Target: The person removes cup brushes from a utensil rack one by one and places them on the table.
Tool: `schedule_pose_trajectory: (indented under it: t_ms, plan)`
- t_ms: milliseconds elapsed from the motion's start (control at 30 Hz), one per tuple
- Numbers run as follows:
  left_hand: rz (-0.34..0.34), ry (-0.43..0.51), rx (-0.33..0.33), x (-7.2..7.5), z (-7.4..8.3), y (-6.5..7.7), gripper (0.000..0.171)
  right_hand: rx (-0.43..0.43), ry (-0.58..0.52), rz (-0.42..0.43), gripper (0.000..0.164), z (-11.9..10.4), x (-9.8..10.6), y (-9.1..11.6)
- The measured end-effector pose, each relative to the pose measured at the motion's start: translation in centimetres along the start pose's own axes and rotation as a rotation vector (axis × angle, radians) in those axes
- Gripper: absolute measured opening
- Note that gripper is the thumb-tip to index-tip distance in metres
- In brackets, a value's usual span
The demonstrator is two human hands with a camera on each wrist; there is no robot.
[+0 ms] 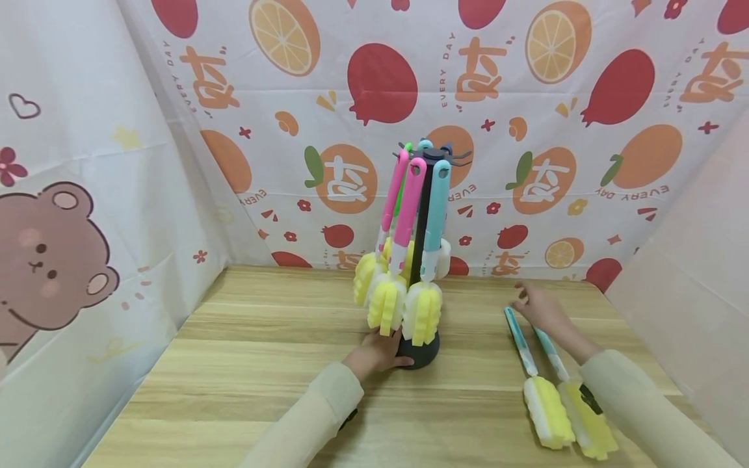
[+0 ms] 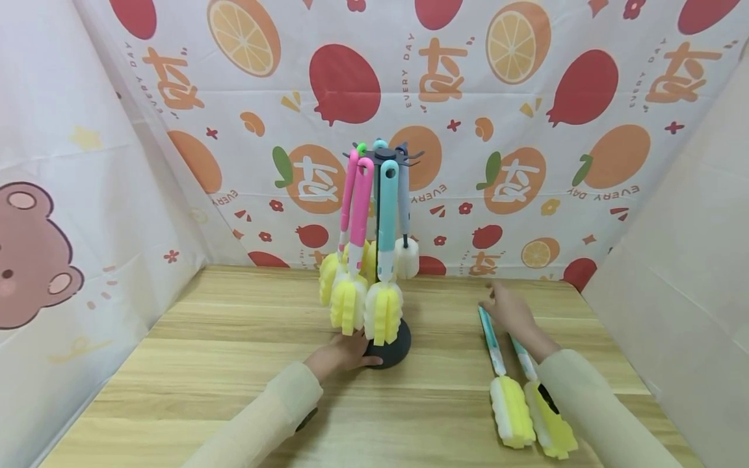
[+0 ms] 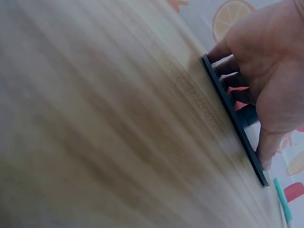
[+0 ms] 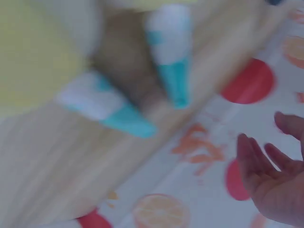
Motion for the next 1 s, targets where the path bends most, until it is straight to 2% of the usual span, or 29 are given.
schedule_pose_trajectory:
  t_ms: [67,233,400,567,733,867,1000]
  plan:
    - [0.000,0.003,0.001,0.0,0.1,0.1,0.090,0.078,-0.043,0.108,0.038,-2.0,1.4,-0.1]
    - [-0.006,-0.020,0.001,0.1,0.2,0.2,0.088,0.221,-0.132,0.303,0.035,-8.3,4.3,0.5]
    - [0.000,-0.029,0.006,0.3,0.2,0.2,0.088,0.332,-0.205,0.474,0.036,-15.2,6.9,1.9]
    - [-0.008,-0.024,0.011,0.3,0.2,0.1,0.087,0.458,-0.323,0.590,0.037,-20.3,8.3,3.3]
    - [0.022,-0.037,0.002,0.4,0.2,0.1,0.088,0.600,-0.372,0.683,0.040,-24.0,8.5,4.1]
    - [0.030,-0.042,0.000,0.3,0.1,0.0,0.089,0.629,-0.363,0.769,0.046,-25.6,8.0,4.2]
    - [0.021,-0.045,-0.001,0.3,0.1,0.0,0.089,0.640,-0.305,0.825,0.051,-26.8,7.5,4.3]
Point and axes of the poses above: each hand's wrist, its own y-axis away from the middle knuckle, its own x-axis out of the back of the hand, z = x × y, the point moved 7 cm from there along -y, towards the middle knuckle, and after that the axes turned 6 degrees about -y, right-handed, at the moved point
